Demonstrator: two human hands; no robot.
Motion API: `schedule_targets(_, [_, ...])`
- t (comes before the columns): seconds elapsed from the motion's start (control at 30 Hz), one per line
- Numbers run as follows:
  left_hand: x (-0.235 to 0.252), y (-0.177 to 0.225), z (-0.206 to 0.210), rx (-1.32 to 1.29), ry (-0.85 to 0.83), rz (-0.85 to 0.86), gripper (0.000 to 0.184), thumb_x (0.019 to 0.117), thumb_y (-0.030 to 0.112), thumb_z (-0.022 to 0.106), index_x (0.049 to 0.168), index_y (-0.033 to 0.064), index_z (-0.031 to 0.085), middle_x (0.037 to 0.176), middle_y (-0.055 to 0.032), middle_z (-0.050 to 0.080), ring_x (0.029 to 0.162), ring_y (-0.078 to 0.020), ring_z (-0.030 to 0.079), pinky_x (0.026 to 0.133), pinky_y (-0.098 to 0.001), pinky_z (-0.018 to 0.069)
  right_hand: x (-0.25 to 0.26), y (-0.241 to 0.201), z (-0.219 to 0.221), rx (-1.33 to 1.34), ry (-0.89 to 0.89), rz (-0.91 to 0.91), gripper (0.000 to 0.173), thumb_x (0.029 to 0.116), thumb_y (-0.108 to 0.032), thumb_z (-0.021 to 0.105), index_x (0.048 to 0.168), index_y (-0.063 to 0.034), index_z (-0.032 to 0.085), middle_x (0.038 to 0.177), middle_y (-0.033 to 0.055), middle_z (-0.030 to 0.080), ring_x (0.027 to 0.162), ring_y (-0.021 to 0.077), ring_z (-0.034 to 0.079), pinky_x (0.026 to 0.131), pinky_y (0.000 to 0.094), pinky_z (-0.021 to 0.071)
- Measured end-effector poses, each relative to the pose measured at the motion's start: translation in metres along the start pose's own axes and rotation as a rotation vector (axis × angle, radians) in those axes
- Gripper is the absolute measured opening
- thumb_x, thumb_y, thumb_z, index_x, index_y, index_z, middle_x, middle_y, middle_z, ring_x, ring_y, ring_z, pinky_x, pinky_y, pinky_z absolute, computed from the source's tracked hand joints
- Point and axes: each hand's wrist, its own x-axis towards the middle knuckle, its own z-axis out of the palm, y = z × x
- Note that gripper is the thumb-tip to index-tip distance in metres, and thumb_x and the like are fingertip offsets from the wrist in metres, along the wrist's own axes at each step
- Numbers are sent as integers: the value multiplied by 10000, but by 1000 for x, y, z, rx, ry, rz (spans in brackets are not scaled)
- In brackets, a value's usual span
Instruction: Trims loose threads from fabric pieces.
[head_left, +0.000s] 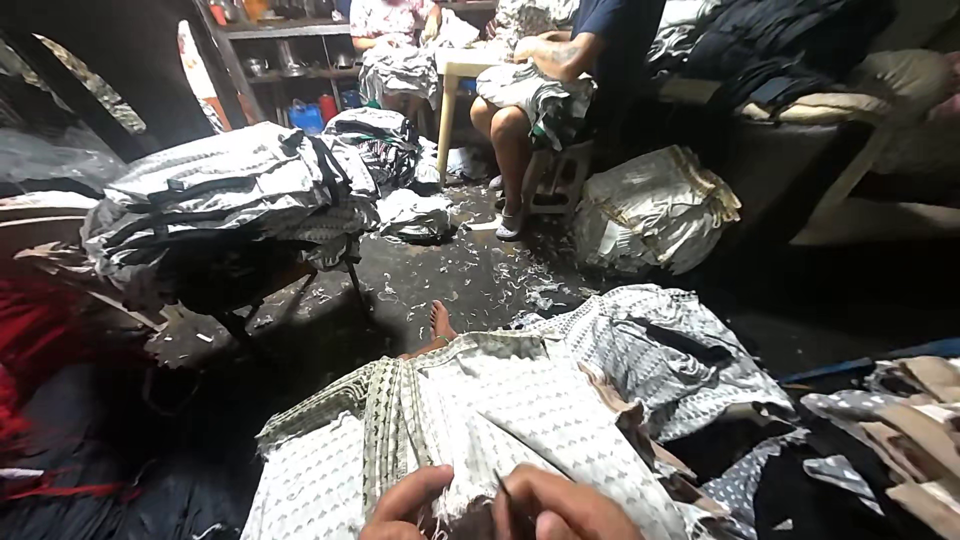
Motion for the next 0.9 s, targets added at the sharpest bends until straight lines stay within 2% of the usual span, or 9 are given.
schedule_targets(0.1, [0,1,-1,-12,-15,-8,180,1100,234,445,1079,186,617,1357,56,628,1285,-86,576,1086,-332,494,7,10,1,-549,110,-188,392,1006,-310,652,1058,78,683,917,205,679,732,223,657,624,344,554])
schedule_targets(0.3, [9,13,-48,72,198,59,176,1079,219,499,1106,258,669,1263,73,693,1097,-104,698,964,-309,581,9,24,4,-612,93,-222,108,875,-6,715,968,48,707,880,187,683,754,244,677,648,325,570])
schedule_targets(0.37, [11,16,-69,274,425,59,180,1068,112,477,1221,30,519,1381,-79,600,1187,-148,658,1004,-340,564,9,26,4,-602,94,-227,104,886,-22,712,968,41,711,880,180,681,757,234,674,657,316,572])
schedule_targets(0.43, [14,23,-78,613,392,-47,651,1038,112,498,1479,-224,156,1558,-348,275,1387,-212,463,1093,-310,451,9,26,4,-594,92,-217,107,882,-19,712,968,44,714,880,184,680,753,237,675,651,321,571])
schedule_targets(0.5, [14,23,-71,736,239,-103,770,1018,183,570,1463,-275,141,1532,-463,223,1416,-295,431,1124,-330,418,9,25,4,-594,76,-208,108,883,-9,705,973,50,712,887,192,677,750,245,672,643,324,567])
schedule_targets(0.6, [13,16,-39,663,7,-132,646,982,244,666,1382,-209,438,1409,-397,469,1246,-324,577,1041,-408,494,9,24,3,-576,60,-208,106,873,13,695,968,54,717,886,193,676,751,240,669,644,318,564])
schedule_targets(0.7, [13,6,-15,590,-73,-61,224,957,99,658,1072,-86,712,1077,-239,684,1009,-272,650,909,-388,524,7,24,3,-577,65,-196,88,885,9,691,957,45,724,870,186,672,734,221,660,630,299,555])
schedule_targets(0.8, [11,1,-16,462,-28,-17,128,958,15,635,962,-81,721,970,-142,698,910,-62,662,847,-187,547,6,25,0,-570,63,-201,108,871,24,687,969,52,722,872,192,672,740,231,663,636,307,557])
schedule_targets(0.9, [9,5,-22,337,13,-26,139,986,10,604,984,-100,689,1032,-97,719,929,16,656,837,-163,549,6,26,0,-563,52,-203,119,865,27,685,978,51,715,883,190,674,767,244,670,658,327,563])
